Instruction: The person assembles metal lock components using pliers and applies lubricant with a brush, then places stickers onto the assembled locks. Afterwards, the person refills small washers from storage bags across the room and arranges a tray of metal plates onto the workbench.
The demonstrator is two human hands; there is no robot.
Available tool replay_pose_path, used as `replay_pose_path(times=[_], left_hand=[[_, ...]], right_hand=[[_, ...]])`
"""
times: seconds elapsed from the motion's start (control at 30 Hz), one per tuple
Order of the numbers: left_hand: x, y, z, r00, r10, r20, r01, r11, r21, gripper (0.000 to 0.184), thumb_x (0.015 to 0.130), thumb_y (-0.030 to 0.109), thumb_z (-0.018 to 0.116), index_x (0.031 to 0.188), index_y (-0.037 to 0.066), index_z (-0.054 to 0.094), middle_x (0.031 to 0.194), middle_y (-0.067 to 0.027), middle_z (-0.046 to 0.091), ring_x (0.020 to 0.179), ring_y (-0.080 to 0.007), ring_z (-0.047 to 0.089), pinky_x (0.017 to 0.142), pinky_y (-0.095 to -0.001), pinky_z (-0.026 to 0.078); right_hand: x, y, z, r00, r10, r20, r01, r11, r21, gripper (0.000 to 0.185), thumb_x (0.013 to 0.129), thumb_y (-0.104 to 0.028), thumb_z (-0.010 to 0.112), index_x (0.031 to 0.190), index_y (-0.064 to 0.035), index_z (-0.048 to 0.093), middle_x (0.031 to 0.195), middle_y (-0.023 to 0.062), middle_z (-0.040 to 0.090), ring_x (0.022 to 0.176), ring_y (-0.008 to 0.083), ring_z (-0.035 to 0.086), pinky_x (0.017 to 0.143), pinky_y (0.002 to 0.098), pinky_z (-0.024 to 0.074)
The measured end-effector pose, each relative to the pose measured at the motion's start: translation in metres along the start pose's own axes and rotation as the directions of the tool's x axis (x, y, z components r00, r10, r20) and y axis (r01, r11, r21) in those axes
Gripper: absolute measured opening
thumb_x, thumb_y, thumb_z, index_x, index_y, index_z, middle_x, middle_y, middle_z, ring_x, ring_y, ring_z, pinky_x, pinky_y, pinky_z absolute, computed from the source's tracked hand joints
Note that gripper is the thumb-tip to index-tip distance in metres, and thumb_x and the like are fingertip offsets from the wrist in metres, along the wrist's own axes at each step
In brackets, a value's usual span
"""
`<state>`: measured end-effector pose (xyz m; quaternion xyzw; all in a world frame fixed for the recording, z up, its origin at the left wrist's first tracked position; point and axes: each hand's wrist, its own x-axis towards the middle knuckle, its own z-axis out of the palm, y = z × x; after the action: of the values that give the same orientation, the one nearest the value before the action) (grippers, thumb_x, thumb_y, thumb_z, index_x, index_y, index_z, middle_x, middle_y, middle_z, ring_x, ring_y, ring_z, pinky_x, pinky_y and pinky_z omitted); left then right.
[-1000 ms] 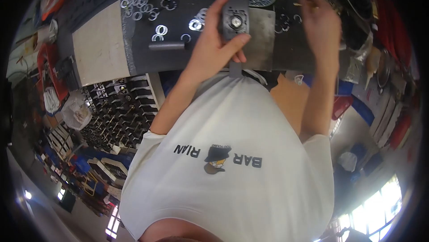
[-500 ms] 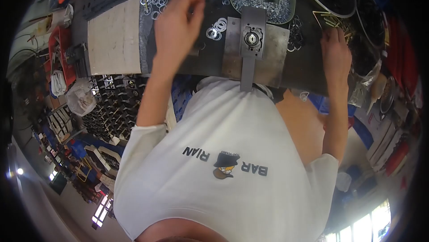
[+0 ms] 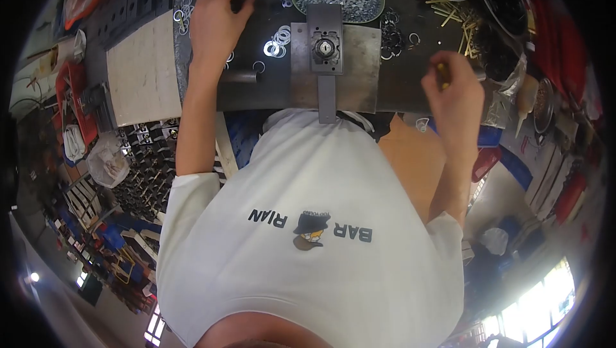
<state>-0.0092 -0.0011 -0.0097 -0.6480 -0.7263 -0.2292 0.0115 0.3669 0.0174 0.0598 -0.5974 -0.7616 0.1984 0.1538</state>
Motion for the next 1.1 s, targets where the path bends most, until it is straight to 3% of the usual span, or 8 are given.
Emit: replay_pose_path(times=[0.13,0.23,0.43,0.7,0.8,0.87,1.0,1.1], left_hand=[[-0.001,0.0,0.001,0.969,-0.246,0.018,0.226,0.858,-0.462,0.021,0.085,0.02,0.081,0.104,0.011,0.078,0.093,-0.0014,0.076,0.079,-0.0141,0.067,0.069,-0.0284,0.051],[-0.003,0.006,-0.01,0.941,-0.325,0.097,0.327,0.796,-0.51,0.019,0.087,0.013,0.078,0.105,0.007,0.077,0.096,-0.0079,0.077,0.079,-0.0191,0.074,0.069,-0.0302,0.055],[-0.015,-0.002,-0.015,0.984,-0.171,-0.038,0.139,0.894,-0.426,0.018,0.089,0.012,0.076,0.106,0.008,0.077,0.089,-0.0078,0.077,0.081,-0.0207,0.074,0.07,-0.0291,0.055],[-0.021,-0.007,0.0,0.948,-0.316,0.016,0.269,0.778,-0.567,0.014,0.089,0.014,0.078,0.101,0.007,0.076,0.09,-0.0069,0.078,0.075,-0.0225,0.072,0.072,-0.0317,0.054],[-0.02,-0.008,-0.005,0.972,-0.059,-0.226,-0.011,0.955,-0.298,0.017,0.089,0.015,0.079,0.105,0.009,0.076,0.092,-0.0062,0.078,0.073,-0.0154,0.071,0.07,-0.0274,0.053],[-0.019,0.015,-0.019,0.92,-0.385,0.078,0.358,0.741,-0.568,0.019,0.09,0.013,0.08,0.107,0.007,0.076,0.097,-0.0066,0.078,0.081,-0.0104,0.071,0.071,-0.0241,0.052],[-0.014,0.03,-0.013,0.941,-0.336,0.033,0.181,0.418,-0.89,0.021,0.091,0.01,0.08,0.11,0.002,0.074,0.103,-0.0084,0.078,0.088,-0.0104,0.071,0.072,-0.023,0.052],[-0.012,0.044,-0.027,0.888,-0.447,0.11,0.197,0.153,-0.968,0.025,0.091,0.004,0.078,0.115,-0.001,0.072,0.108,-0.0102,0.077,0.094,-0.013,0.071,0.081,-0.024,0.055]], right_hand=[[0.0,-0.003,0.037,0.998,-0.052,-0.021,0.055,0.989,0.138,0.016,0.09,-0.005,0.072,0.106,-0.0034,0.069,0.098,0.0125,0.071,0.088,0.0259,0.071,0.078,0.0343,0.0538],[0.009,-0.01,0.043,0.997,-0.03,-0.066,0.047,0.959,0.278,0.013,0.093,-0.007,0.072,0.105,-0.003,0.073,0.097,0.0112,0.072,0.086,0.0228,0.07,0.078,0.032,0.0533],[0.004,-0.024,0.009,0.994,-0.001,-0.111,0.018,0.988,0.15,0.012,0.093,-0.007,0.072,0.105,-0.0041,0.073,0.095,0.0104,0.072,0.081,0.023,0.07,0.075,0.0315,0.0535],[0.018,-0.012,0.038,0.994,-0.106,-0.024,0.109,0.963,0.245,0.014,0.095,-0.011,0.072,0.105,-0.0012,0.073,0.096,0.0138,0.071,0.082,0.0257,0.069,0.075,0.0323,0.0527],[0.027,-0.031,0.028,0.995,-0.097,-0.026,0.1,0.938,0.333,0.015,0.096,-0.013,0.072,0.107,-0.0035,0.073,0.088,0.0124,0.071,0.079,0.0224,0.069,0.074,0.0312,0.0522],[0.04,-0.055,0.021,0.998,-0.066,0.001,0.059,0.901,0.43,0.015,0.097,-0.014,0.071,0.109,-0.005,0.073,0.083,0.0112,0.07,0.076,0.019,0.068,0.072,0.0305,0.0518],[0.076,-0.104,0.036,0.905,-0.423,0.04,0.337,0.773,0.538,0.02,0.101,-0.022,0.068,0.11,-0.0041,0.071,0.074,0.0047,0.066,0.067,0.0072,0.057,0.062,0.0274,0.0464],[0.106,-0.149,0.036,0.849,-0.504,0.16,0.375,0.788,0.488,0.039,0.106,-0.031,0.057,0.095,0.0039,0.069,0.073,0.0126,0.068,0.058,0.0144,0.058,0.053,0.0341,0.0446]])
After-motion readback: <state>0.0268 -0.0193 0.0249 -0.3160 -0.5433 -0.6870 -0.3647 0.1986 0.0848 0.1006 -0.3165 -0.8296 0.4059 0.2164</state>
